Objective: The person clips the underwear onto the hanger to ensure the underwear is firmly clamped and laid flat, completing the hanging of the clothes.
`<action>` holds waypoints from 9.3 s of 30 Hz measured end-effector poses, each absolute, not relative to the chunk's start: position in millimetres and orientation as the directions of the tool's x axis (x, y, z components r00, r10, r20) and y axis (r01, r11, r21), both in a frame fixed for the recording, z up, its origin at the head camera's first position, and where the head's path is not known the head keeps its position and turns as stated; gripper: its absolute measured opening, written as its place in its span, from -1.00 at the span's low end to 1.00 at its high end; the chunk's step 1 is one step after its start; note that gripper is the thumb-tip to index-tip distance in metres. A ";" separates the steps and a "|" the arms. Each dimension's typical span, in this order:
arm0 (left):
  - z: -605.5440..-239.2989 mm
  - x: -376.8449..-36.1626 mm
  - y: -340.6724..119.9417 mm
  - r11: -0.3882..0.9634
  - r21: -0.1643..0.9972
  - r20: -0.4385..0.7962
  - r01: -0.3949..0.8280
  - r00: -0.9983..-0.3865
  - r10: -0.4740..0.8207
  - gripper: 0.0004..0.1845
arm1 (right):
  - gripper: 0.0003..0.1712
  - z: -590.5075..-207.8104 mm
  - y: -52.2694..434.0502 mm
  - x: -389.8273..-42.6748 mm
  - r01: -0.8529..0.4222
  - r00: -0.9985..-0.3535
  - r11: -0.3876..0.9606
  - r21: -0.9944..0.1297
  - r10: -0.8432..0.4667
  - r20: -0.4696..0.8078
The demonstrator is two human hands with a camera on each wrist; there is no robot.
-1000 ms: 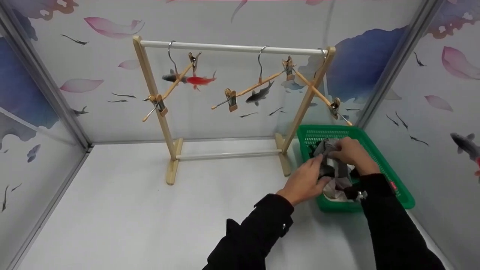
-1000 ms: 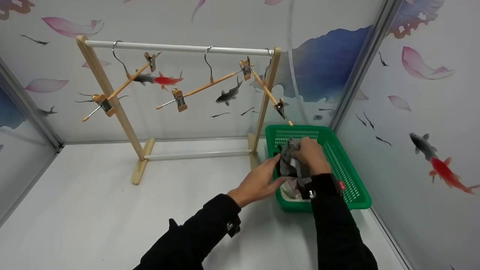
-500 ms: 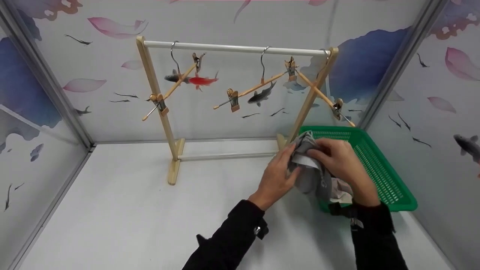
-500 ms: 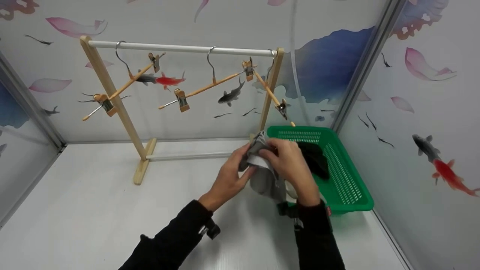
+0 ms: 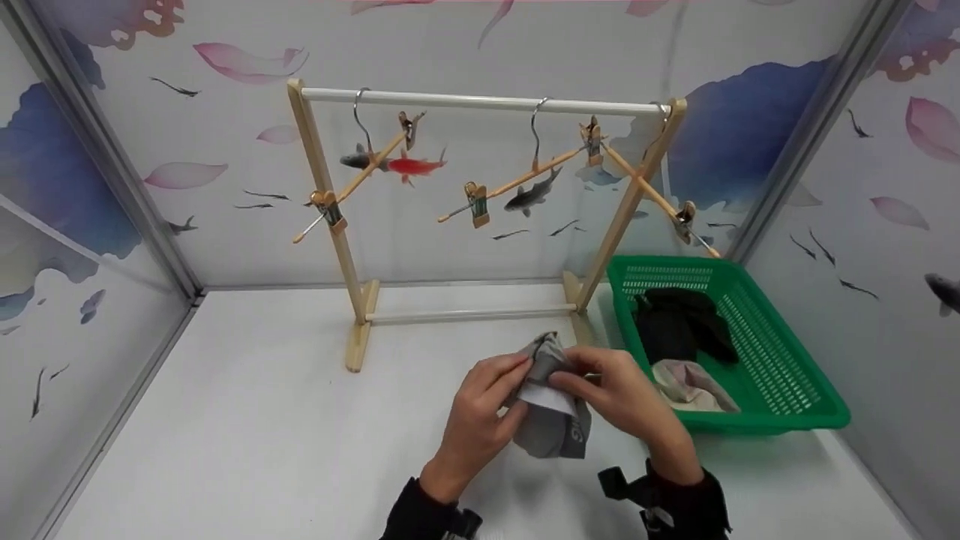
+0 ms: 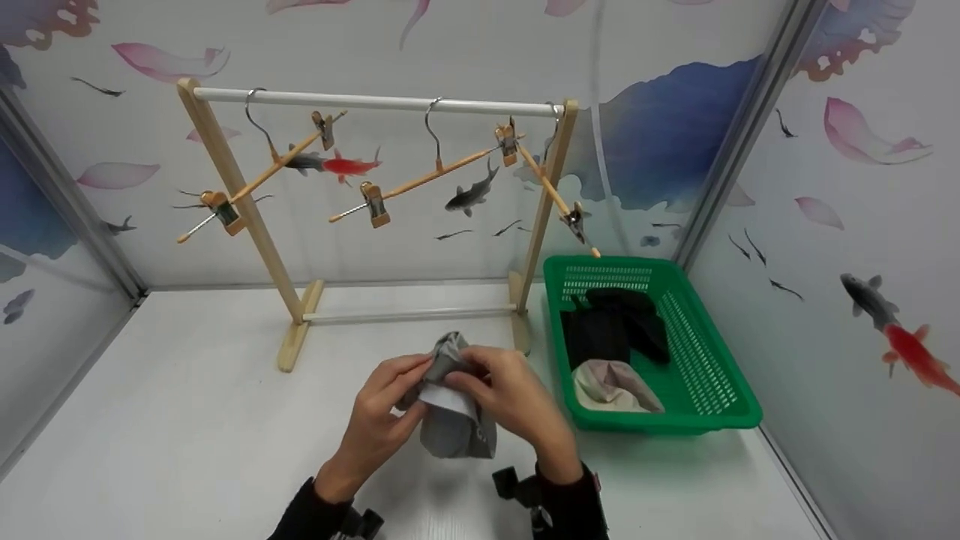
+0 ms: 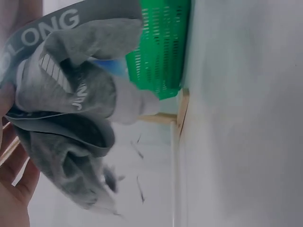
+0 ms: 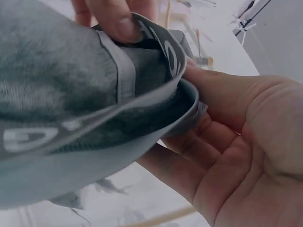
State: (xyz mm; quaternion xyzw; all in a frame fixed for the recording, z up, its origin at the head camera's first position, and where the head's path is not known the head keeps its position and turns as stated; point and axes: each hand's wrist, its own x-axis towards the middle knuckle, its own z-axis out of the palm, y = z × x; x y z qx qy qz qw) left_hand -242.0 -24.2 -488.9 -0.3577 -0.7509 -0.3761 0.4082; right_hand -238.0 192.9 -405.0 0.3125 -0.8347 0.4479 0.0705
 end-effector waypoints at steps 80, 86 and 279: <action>-442.2 -215.6 -108.6 0.706 0.496 0.687 0.506 -0.726 0.037 -0.69 | -0.75 -425.3 202.1 -248.3 -0.521 -0.853 0.504 -0.689 -0.346 0.392; -442.9 -215.7 -123.3 0.714 0.491 0.669 0.500 -0.741 0.059 -0.70 | -0.63 -421.9 209.8 -251.0 -0.461 -0.887 0.414 -0.785 -0.186 0.423; -336.4 -249.8 -221.9 0.032 0.897 0.432 0.440 -0.860 -0.271 -0.32 | -0.28 -378.8 16.8 -355.1 -0.058 -0.859 -0.058 -0.997 -0.506 0.080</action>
